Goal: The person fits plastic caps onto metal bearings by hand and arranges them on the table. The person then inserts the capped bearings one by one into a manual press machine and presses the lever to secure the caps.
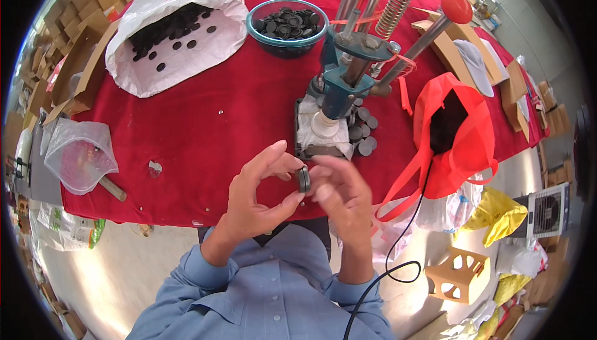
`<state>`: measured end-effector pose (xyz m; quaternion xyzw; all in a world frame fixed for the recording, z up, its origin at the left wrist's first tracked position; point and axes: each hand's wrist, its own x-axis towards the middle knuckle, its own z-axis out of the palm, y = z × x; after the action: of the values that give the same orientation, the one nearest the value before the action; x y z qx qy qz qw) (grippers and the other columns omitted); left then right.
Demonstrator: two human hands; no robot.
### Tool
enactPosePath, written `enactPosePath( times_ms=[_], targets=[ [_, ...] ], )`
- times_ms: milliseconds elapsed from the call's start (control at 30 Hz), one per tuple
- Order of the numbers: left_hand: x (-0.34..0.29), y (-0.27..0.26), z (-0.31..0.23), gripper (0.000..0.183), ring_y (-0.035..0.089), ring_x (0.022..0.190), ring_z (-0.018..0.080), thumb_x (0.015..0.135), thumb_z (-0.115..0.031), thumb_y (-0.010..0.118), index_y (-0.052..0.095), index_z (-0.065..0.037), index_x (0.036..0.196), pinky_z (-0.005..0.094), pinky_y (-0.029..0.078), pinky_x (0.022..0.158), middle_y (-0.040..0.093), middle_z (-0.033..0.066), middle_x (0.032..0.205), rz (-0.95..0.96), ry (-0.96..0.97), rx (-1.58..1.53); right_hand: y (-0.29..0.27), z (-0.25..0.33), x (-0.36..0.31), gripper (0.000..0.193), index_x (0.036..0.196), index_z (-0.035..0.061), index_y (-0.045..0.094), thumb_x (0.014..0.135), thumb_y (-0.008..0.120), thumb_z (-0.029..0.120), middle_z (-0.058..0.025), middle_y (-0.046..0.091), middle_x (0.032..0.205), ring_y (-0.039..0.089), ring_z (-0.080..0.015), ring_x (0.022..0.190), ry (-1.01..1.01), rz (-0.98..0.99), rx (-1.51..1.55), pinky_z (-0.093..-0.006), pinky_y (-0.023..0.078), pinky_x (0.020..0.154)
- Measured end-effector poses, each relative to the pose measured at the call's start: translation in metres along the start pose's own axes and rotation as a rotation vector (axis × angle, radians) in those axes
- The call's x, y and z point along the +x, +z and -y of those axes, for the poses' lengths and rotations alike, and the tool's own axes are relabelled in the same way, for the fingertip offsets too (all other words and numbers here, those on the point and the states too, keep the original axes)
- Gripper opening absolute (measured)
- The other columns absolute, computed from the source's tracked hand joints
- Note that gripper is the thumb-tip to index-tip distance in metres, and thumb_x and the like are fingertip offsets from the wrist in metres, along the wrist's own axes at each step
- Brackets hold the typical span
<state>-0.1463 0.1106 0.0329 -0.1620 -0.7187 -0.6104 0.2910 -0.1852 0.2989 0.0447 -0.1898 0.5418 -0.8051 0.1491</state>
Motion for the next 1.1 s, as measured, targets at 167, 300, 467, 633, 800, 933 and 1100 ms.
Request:
enactPosePath(
  times_ms=[167,300,467,633,800,933,1100],
  targets=[
    [0.004,0.007,0.002,0.091,0.075,0.110,0.0263,0.079,0.009,0.084,0.042,0.002,0.159,0.0377,0.061,0.093,0.077,0.0191,0.119,0.023,0.159,0.129,0.008,-0.009,-0.002,0.047,0.142,-0.0064,0.058,0.100,0.075,0.001,-0.0082,0.068,0.117,0.065,-0.0114,0.103,0.015,-0.046,0.143,-0.0272,0.054,0.091],
    [0.006,0.004,0.004,0.090,0.074,0.110,0.0247,0.079,0.007,0.085,0.044,0.002,0.158,0.0361,0.060,0.092,0.073,0.0195,0.127,0.054,0.195,0.117,-0.002,-0.019,-0.004,0.048,0.142,-0.0070,0.059,0.097,0.077,-0.003,-0.0079,0.067,0.117,0.066,-0.0120,0.100,-0.031,-0.001,0.104,-0.0277,0.055,0.092],
    [0.000,-0.004,0.002,0.075,0.072,0.103,0.0206,0.083,0.004,0.084,0.055,0.001,0.152,0.0325,0.059,0.086,0.064,0.0163,0.136,0.091,-0.192,-0.054,0.001,-0.018,0.004,0.048,0.135,-0.0025,0.063,0.089,0.073,-0.014,-0.0101,0.063,0.128,0.065,-0.0135,0.103,-0.162,-0.040,-0.110,-0.0299,0.055,0.094],
    [0.003,0.001,0.005,0.059,0.073,0.100,0.0173,0.086,0.002,0.084,0.066,-0.001,0.141,0.0303,0.060,0.085,0.065,0.0145,0.130,0.113,-0.185,-0.026,-0.003,-0.024,0.009,0.051,0.130,0.0028,0.065,0.083,0.068,-0.017,-0.0124,0.063,0.129,0.065,-0.0166,0.106,-0.238,-0.028,-0.289,-0.0321,0.056,0.095],
    [0.001,0.012,0.010,0.049,0.073,0.102,0.0179,0.088,0.004,0.081,0.070,-0.002,0.136,0.0300,0.062,0.084,0.066,0.0139,0.127,0.118,-0.201,-0.040,-0.009,-0.027,0.009,0.048,0.124,0.0054,0.069,0.081,0.067,-0.016,-0.0142,0.064,0.127,0.067,-0.0225,0.108,-0.312,-0.063,-0.413,-0.0348,0.056,0.094],
    [-0.007,0.018,0.021,0.043,0.071,0.104,0.0175,0.095,0.008,0.067,0.064,0.002,0.138,0.0301,0.060,0.086,0.068,0.0120,0.123,0.042,-0.466,-0.254,-0.017,-0.021,0.018,0.039,0.117,0.0042,0.072,0.083,0.066,-0.013,-0.0141,0.067,0.118,0.070,-0.0248,0.101,-0.326,-0.069,-0.582,-0.0347,0.056,0.089],
    [0.024,0.015,0.037,0.039,0.066,0.098,0.0114,0.098,0.005,0.063,0.062,0.002,0.137,0.0264,0.055,0.084,0.067,0.0064,0.118,-0.130,-0.697,-0.334,-0.072,-0.014,0.066,0.044,0.125,0.0031,0.068,0.082,0.078,0.003,-0.0166,0.067,0.118,0.068,-0.0312,0.104,-0.364,-0.363,-0.807,-0.0415,0.054,0.093]
  ],
)
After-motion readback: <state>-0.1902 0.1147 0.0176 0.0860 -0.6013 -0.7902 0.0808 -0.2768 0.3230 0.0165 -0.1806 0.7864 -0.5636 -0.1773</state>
